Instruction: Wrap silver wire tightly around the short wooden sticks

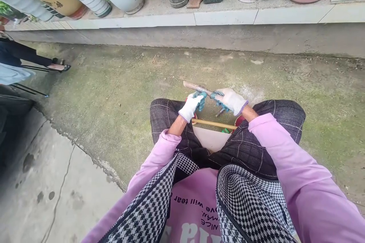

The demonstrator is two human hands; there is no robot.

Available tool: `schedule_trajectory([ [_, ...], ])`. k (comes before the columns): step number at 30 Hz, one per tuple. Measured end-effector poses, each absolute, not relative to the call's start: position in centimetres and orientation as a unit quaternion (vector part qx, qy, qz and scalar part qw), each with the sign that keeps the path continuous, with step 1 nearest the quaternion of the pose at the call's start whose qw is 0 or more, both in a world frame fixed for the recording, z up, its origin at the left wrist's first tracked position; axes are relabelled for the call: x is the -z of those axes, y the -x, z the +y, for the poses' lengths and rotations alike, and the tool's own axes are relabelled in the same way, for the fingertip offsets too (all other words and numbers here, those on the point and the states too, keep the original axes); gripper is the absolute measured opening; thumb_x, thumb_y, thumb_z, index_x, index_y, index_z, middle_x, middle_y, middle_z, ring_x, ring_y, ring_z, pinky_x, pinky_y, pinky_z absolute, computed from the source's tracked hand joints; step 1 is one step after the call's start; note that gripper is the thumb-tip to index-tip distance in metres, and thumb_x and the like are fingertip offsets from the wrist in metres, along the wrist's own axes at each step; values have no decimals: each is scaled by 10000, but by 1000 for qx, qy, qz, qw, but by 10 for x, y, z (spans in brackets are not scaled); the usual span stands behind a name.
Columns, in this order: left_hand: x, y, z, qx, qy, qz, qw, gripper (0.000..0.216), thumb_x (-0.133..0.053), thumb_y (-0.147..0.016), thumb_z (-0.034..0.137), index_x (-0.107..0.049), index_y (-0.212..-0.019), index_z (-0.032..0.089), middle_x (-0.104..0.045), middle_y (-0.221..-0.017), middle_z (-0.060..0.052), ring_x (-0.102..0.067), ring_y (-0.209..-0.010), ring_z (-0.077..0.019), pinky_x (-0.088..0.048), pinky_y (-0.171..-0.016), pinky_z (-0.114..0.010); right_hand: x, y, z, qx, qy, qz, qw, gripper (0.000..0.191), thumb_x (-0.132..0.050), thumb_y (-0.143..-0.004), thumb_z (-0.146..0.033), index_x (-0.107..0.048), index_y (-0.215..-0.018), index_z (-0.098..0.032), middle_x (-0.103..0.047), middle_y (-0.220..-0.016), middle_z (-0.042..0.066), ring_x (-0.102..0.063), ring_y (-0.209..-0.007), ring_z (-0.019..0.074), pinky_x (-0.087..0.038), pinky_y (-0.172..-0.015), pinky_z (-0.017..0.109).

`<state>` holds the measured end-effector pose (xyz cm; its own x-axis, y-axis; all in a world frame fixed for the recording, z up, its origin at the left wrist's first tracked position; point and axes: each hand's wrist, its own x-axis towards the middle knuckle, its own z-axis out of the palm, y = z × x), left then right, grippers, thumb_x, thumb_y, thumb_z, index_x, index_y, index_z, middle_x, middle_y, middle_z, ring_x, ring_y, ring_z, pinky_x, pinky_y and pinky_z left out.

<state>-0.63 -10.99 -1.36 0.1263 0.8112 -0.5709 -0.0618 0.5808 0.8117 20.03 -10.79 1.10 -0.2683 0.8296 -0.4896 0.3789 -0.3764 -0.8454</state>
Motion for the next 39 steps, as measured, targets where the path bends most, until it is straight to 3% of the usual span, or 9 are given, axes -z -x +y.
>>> schedule_trajectory([
  [9, 16, 0, -116, -361, -324, 638, 598, 448, -842, -1070, 233, -529, -749, 225, -423, -554, 115, -327, -515, -53, -261, -535, -228, -12, -195, -107, -656, 544, -489, 186, 457, -888, -1047, -632, -839, -1029, -177, -637, -597, -28, -466, -420, 107, -375, -388, 235],
  [14, 15, 3, -112, -344, -270, 604, 667, 466, -935, -1007, 319, -524, -797, 256, -425, -548, 137, -325, -435, -54, -282, -467, -221, -12, -191, -108, -617, 564, -506, 212, 468, -961, -983, -634, -770, -918, -212, -682, -635, -18, -511, -467, 106, -398, -415, 215],
  [20, 12, 15, -112, -348, -299, 533, 711, 395, -858, -1023, 271, -532, -801, 246, -458, -544, 122, -395, -425, -58, -334, -469, -201, -12, -198, -115, -746, 454, -445, 199, 623, -957, -898, -794, -795, -989, -198, -657, -610, -6, -458, -423, 126, -390, -390, 267],
  [23, 13, 11, -112, -331, -326, 569, 679, 320, -733, -1099, 187, -601, -809, 219, -554, -572, 85, -445, -429, -62, -352, -467, -205, -7, -199, -111, -681, 514, -481, 202, 495, -921, -948, -679, -797, -994, -202, -656, -650, -16, -486, -474, 135, -408, -428, 267],
  [27, 15, 4, -110, -309, -317, 601, 666, 321, -839, -1079, 232, -638, -831, 204, -624, -619, 72, -468, -435, -55, -359, -468, -200, -1, -193, -103, -465, 593, -637, 163, 129, -826, -1002, -350, -832, -1030, -225, -817, -846, 44, -721, -749, 205, -533, -654, 268],
  [30, 14, 5, -110, -327, -289, 604, 667, 389, -877, -1075, 313, -605, -814, 218, -600, -611, 79, -457, -439, -57, -362, -476, -206, 2, -187, -104, -382, 598, -685, 164, 142, -828, -980, -269, -870, -1114, -250, -902, -1041, 89, -822, -996, 272, -597, -821, 294],
  [32, 13, 8, -111, -346, -278, 603, 663, 377, -840, -1095, 326, -605, -820, 221, -572, -593, 87, -427, -438, -59, -336, -474, -212, 2, -184, -107, -435, 595, -655, 166, 105, -852, -993, -335, -842, -1048, -246, -877, -958, 83, -808, -891, 261, -605, -756, 296],
  [36, 10, 14, -113, -366, -296, 554, 687, 221, -819, -1088, 337, -733, -950, 186, -541, -577, 99, -406, -451, -64, -307, -479, -215, 3, -187, -113, -665, 514, -517, 162, 443, -872, -1005, -656, -774, -967, -227, -774, -760, 41, -600, -524, 174, -526, -508, 298],
  [39, 9, 13, -111, -348, -308, 551, 694, 254, -874, -1058, 363, -748, -933, 181, -561, -583, 92, -425, -450, -65, -321, -480, -215, 2, -192, -114, -698, 496, -480, 191, 559, -919, -936, -755, -777, -995, -218, -680, -674, -2, -495, -470, 142, -447, -452, 283],
])
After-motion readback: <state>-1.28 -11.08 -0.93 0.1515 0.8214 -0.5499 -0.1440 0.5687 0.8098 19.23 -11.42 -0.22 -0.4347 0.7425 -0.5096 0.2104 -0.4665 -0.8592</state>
